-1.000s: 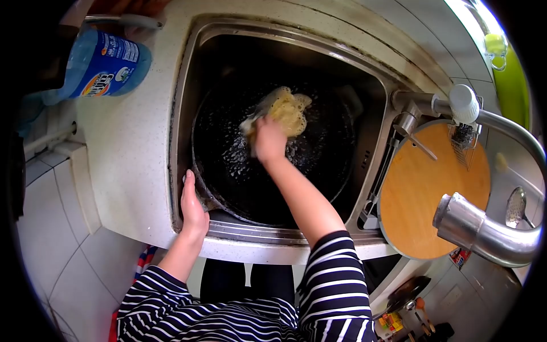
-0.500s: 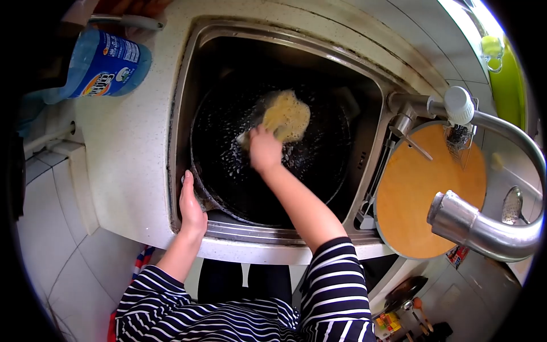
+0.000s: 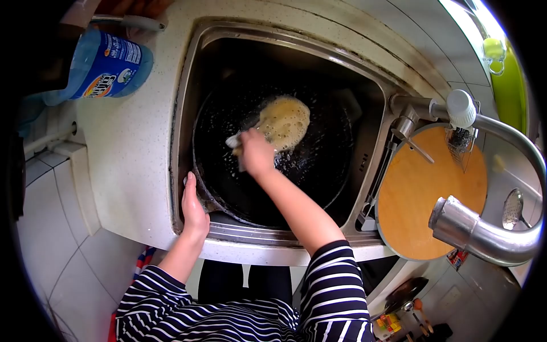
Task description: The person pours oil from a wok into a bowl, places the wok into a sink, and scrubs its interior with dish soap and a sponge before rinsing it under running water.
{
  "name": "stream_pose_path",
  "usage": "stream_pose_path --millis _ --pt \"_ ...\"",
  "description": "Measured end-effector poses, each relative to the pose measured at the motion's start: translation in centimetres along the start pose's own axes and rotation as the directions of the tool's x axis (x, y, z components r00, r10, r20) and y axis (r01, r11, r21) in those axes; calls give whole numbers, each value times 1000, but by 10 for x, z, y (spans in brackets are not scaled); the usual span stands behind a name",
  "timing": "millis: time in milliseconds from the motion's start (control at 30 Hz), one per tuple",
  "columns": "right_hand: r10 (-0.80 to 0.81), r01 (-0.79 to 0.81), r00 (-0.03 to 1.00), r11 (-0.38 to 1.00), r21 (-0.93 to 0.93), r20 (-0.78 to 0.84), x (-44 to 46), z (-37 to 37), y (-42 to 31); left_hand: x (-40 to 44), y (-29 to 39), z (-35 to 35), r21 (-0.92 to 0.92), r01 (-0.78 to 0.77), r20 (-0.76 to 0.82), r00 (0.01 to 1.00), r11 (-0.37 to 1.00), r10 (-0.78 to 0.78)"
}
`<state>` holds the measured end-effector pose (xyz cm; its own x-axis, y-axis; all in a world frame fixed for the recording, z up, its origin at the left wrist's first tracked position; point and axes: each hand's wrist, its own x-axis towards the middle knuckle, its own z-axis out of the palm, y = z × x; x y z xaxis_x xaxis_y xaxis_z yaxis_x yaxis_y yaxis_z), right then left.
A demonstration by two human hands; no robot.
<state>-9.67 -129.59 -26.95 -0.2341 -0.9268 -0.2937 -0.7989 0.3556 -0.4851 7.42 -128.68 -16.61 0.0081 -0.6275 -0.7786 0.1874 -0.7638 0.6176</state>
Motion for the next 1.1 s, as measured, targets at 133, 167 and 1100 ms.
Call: stream_pose_path --millis 133,167,1100 --pt "-84 78 996 972 220 19 5 -8 -18 2 -2 -1 -7 -8 -9 1000 1000 8" --pt "-111 110 994 960 259 -10 14 -6 -17 2 -3 -1 -8 1 -13 1000 1000 -1" --pt "-38 38 999 999 -14 7 7 -7 12 -1 3 -1 67 13 47 999 998 -16"
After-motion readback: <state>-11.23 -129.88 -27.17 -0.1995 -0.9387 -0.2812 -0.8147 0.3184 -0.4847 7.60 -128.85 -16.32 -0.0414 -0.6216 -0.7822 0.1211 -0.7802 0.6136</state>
